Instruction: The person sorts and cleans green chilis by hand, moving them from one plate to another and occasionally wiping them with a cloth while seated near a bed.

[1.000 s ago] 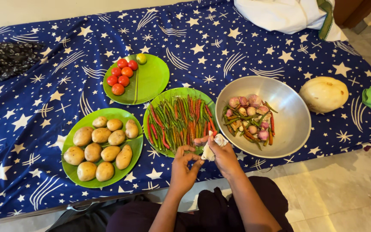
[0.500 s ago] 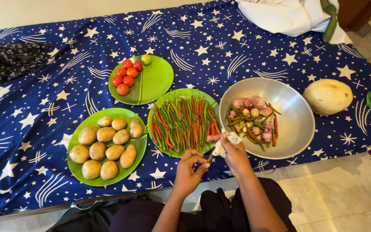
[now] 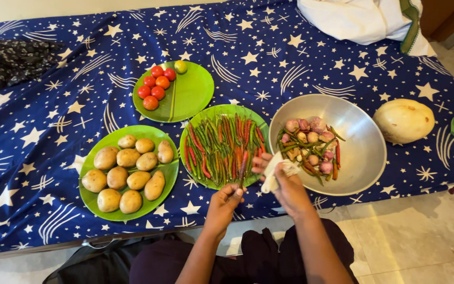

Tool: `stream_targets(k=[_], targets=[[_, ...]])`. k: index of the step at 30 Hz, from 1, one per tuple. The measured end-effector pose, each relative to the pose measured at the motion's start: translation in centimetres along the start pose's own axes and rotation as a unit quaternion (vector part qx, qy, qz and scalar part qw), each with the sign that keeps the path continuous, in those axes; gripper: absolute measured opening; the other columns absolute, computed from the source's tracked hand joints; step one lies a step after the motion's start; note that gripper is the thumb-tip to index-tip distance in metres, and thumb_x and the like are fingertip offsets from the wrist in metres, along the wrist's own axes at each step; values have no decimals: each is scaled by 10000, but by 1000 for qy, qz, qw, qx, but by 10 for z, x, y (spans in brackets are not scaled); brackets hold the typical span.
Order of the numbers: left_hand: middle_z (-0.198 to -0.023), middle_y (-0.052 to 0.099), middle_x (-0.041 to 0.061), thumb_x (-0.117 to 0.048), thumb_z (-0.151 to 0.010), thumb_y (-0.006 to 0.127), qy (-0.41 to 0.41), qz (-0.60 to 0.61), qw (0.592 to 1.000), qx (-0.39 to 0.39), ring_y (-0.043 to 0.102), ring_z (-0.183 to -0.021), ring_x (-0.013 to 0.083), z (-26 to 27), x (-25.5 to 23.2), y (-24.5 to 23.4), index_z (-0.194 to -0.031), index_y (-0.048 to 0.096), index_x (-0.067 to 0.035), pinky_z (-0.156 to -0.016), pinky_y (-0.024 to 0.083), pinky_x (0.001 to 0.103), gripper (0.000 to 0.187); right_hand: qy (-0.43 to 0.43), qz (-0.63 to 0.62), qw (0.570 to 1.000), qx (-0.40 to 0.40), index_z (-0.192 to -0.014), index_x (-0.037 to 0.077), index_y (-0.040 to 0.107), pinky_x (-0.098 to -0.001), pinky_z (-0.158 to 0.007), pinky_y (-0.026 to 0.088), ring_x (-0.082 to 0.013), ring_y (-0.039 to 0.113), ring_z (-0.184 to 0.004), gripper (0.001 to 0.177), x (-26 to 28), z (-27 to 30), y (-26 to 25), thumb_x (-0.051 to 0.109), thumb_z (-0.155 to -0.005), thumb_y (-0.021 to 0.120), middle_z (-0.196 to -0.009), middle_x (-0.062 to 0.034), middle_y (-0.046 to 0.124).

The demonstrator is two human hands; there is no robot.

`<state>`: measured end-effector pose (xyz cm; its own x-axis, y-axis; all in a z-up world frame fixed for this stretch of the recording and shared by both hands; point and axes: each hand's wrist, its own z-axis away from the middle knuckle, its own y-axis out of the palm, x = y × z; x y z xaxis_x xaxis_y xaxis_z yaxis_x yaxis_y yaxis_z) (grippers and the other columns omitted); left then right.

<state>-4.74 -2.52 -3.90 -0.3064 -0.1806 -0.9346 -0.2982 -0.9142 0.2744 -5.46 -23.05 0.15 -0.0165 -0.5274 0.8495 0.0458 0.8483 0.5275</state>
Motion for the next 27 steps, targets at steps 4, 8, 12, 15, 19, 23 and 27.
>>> stream_targets(k=[4,8,12,15,19,23,27], targets=[[-831,643,-27,-216,-1039,600,1,37,998,49,517,-767,66,2,0,-3,-1067,716,-23,-718,401,234,227,35,9,999,30,-1472,-20,440,-399,-1044,530,-255,633,-1232,692,-17,0,27,454,-980,550,-1356,-174,631],[-891,663,-25,-198,-1062,578,-10,68,996,65,503,-776,62,5,-6,2,-1102,721,-7,-730,407,237,242,52,66,993,89,-1459,-36,474,-377,-1087,480,-236,609,-1268,633,-23,7,40,372,-995,609,-1392,-155,631],[-988,716,-40,-148,-1000,583,-17,47,997,54,601,-905,40,6,-8,2,-1118,709,-16,-845,472,221,217,44,139,981,129,-1428,0,499,-354,-1086,473,-199,607,-1271,568,-23,10,41,246,-952,687,-1358,-128,648],[-986,698,-34,-108,-992,601,2,14,998,53,584,-900,45,4,3,1,-1123,714,-2,-826,456,230,202,47,165,978,115,-1365,-16,571,-347,-1026,519,-189,654,-1182,482,-31,8,37,219,-962,690,-1257,-125,705],[-932,661,-30,-105,-1019,609,1,2,999,43,527,-840,54,-1,17,-3,-1109,731,8,-761,422,241,190,56,156,985,49,-1257,-29,648,-336,-919,557,-173,699,-1054,385,-48,7,33,250,-992,651,-1132,-111,752],[-943,687,-25,-60,-974,630,-1,2,999,43,544,-839,59,-2,13,-1,-1121,733,9,-752,430,238,192,36,118,992,30,-1173,-29,662,-304,-861,587,-170,737,-954,352,-56,5,29,279,-1005,639,-1020,-113,775],[-1068,651,-26,-56,-965,644,21,-30,998,46,549,-917,54,4,-8,6,-1172,710,5,-831,444,229,226,36,137,989,-40,-1120,-26,687,-276,-743,595,-160,743,-836,371,-55,5,25,319,-997,628,-933,-102,781]])
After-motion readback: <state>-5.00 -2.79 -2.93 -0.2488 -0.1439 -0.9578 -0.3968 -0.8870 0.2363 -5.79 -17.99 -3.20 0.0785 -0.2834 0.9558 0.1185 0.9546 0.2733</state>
